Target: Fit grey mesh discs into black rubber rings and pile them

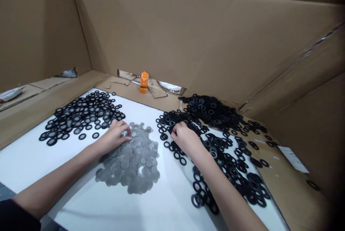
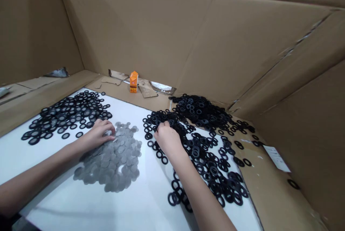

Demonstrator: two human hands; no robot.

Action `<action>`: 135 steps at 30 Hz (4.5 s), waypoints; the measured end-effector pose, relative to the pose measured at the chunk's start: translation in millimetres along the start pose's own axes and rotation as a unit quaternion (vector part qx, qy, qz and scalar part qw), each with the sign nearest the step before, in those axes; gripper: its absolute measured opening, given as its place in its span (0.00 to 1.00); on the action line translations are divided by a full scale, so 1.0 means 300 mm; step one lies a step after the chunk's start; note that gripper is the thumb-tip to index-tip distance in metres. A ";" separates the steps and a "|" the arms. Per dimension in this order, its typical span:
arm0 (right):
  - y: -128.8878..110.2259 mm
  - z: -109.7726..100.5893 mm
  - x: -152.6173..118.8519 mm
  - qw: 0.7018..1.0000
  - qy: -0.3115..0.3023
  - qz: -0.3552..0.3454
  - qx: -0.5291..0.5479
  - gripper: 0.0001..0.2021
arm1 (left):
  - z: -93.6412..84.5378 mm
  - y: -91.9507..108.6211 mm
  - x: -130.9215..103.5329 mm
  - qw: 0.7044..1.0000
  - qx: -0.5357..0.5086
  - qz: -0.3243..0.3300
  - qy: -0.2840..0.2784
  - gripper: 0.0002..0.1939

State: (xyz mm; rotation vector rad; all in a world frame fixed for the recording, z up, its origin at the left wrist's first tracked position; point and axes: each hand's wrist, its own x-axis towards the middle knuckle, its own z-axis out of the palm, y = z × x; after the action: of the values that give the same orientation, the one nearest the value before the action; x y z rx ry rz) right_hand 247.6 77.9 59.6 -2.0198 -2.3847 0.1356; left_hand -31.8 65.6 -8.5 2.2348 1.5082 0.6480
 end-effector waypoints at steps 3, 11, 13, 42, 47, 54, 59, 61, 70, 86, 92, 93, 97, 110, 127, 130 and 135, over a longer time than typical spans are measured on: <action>-0.013 -0.012 -0.007 1.000 0.002 0.007 0.007 0.08 | 0.001 -0.006 0.008 1.000 -0.011 -0.004 -0.007 0.06; -0.067 -0.025 -0.039 1.000 0.008 -0.005 0.010 0.06 | -0.015 -0.008 0.015 0.999 -0.004 0.049 -0.009 0.11; -0.078 -0.029 -0.046 1.000 0.010 -0.014 0.015 0.05 | -0.019 -0.002 0.013 0.998 0.014 0.059 -0.006 0.12; -0.186 0.089 -0.088 0.886 -0.054 -0.147 0.436 0.04 | 0.020 0.178 -0.035 0.902 -0.415 -0.113 -0.019 0.20; -0.188 0.092 -0.090 0.868 -0.058 -0.152 0.469 0.03 | 0.019 0.177 -0.037 0.915 -0.390 -0.098 -0.029 0.18; -0.195 0.112 -0.085 0.810 -0.101 -0.145 0.559 0.07 | 0.006 0.182 -0.038 0.937 -0.335 -0.091 -0.043 0.12; -0.196 0.125 -0.080 0.824 -0.083 -0.114 0.549 0.09 | 0.004 0.192 -0.048 0.946 -0.313 -0.073 -0.039 0.11; -0.195 0.128 -0.076 0.822 -0.080 -0.110 0.552 0.08 | 0.003 0.197 -0.052 0.946 -0.312 -0.070 -0.047 0.11; -0.187 0.129 -0.068 0.796 -0.128 -0.121 0.579 0.11 | -0.012 0.200 -0.059 0.951 -0.299 -0.041 -0.064 0.13; -0.197 0.080 -0.088 0.823 -0.150 -0.136 0.530 0.09 | -0.019 0.202 -0.076 0.972 -0.218 0.017 -0.085 0.12; -0.199 0.066 -0.087 0.830 -0.157 -0.115 0.523 0.11 | -0.005 0.207 -0.070 0.972 -0.222 0.028 -0.077 0.12; -0.198 0.066 -0.086 0.824 -0.162 -0.112 0.531 0.12 | -0.004 0.207 -0.068 0.972 -0.220 0.030 -0.074 0.12; -0.193 0.068 -0.086 0.808 -0.193 -0.108 0.546 0.16 | -0.005 0.206 -0.063 0.974 -0.215 0.044 -0.062 0.10; -0.185 0.038 -0.076 0.784 -0.239 -0.085 0.567 0.18 | -0.015 0.195 -0.063 0.939 -0.325 0.066 -0.090 0.09; -0.227 0.020 -0.162 0.780 -0.188 -0.025 0.596 0.18 | -0.021 0.216 -0.091 0.903 -0.394 0.056 -0.161 0.13; -0.229 0.039 -0.169 0.748 -0.173 0.009 0.641 0.18 | -0.011 0.216 -0.094 0.892 -0.422 0.038 -0.159 0.16; -0.256 0.112 -0.199 0.691 -0.116 0.071 0.710 0.17 | -0.008 0.229 -0.106 0.923 -0.368 0.053 -0.098 0.15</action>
State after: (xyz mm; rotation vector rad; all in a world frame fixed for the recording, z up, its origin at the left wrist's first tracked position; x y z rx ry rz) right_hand 179.7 4.6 34.7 -1.2569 -1.1558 1.6580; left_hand 9.0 11.3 25.1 1.7278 0.8449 0.8228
